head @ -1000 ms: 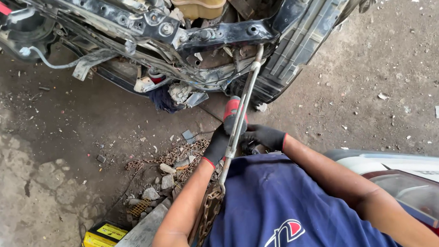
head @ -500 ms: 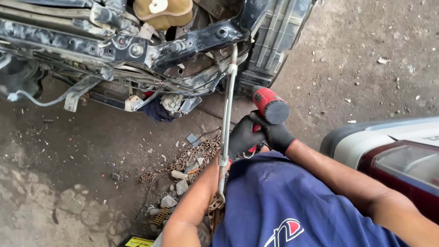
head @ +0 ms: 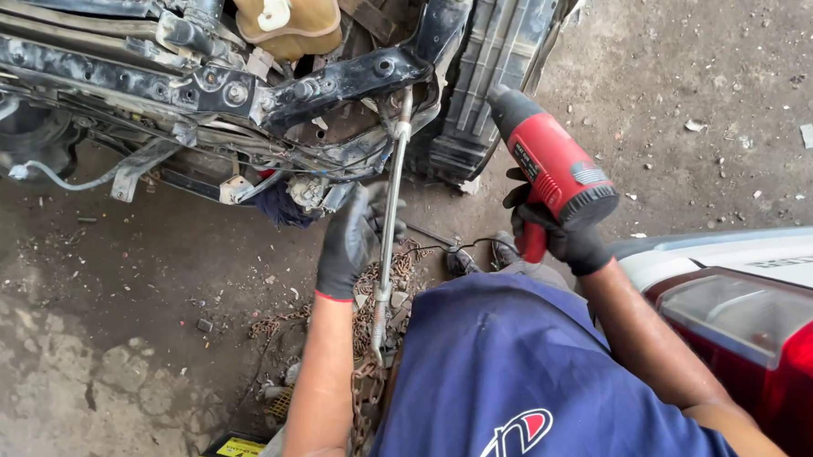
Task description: The person uses a red heat gun to apply heat to a metal frame on a vehicle while simultaneously holding a metal rod against the heated area. The person moves the heat gun and rod to different sections of the frame throughout the video.
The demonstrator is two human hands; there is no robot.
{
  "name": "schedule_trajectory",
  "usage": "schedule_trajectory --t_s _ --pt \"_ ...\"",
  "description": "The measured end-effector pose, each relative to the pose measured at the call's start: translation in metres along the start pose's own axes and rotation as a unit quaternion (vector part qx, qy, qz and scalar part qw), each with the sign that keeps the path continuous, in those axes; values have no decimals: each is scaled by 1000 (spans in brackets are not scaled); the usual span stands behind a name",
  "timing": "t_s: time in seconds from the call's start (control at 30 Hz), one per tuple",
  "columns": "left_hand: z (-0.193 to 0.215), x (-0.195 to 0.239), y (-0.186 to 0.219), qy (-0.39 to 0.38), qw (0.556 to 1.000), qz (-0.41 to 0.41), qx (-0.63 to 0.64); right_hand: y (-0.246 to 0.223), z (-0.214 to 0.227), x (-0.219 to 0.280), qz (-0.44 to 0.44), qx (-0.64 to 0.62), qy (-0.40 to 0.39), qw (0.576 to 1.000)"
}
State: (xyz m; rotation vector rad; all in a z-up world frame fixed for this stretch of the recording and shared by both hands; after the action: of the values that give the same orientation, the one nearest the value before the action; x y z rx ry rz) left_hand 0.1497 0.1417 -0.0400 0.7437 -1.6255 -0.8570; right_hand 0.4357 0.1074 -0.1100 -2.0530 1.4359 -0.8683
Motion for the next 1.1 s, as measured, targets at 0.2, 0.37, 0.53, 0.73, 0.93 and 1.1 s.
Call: schedule_trajectory --t_s 0.2,0.37,0.53,0.73,0.93,1.1 --pt "-37 9 50 24 918 -109 -380 -39 -9 -8 26 73 -38 996" --pt "-29 -19 42 105 858 -76 -497 -27 32 -17 15 36 -10 999" --pt "-13 -31 23 159 878 19 -452 -61 38 -22 120 35 -17 992" --pt "-29 -21 40 141 870 54 -470 -86 26 -31 155 2 -29 987" --pt "-31 -22 45 141 868 55 -473 -91 30 -37 149 -30 31 988" --pt "-24 -25 37 146 861 53 -484 -88 34 -41 124 -43 29 991"
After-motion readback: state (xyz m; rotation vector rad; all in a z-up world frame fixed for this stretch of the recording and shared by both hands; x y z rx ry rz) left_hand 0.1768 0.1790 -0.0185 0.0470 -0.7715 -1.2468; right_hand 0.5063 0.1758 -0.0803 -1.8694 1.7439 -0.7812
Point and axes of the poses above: each hand's wrist, its own x-axis away from the middle knuckle, its own z-axis out of the back of the hand, y = z × x, the point moved 9 cm from there along -x, towards the middle knuckle, and after that the axes turned 7 degrees about -x, right-handed, at the moved point
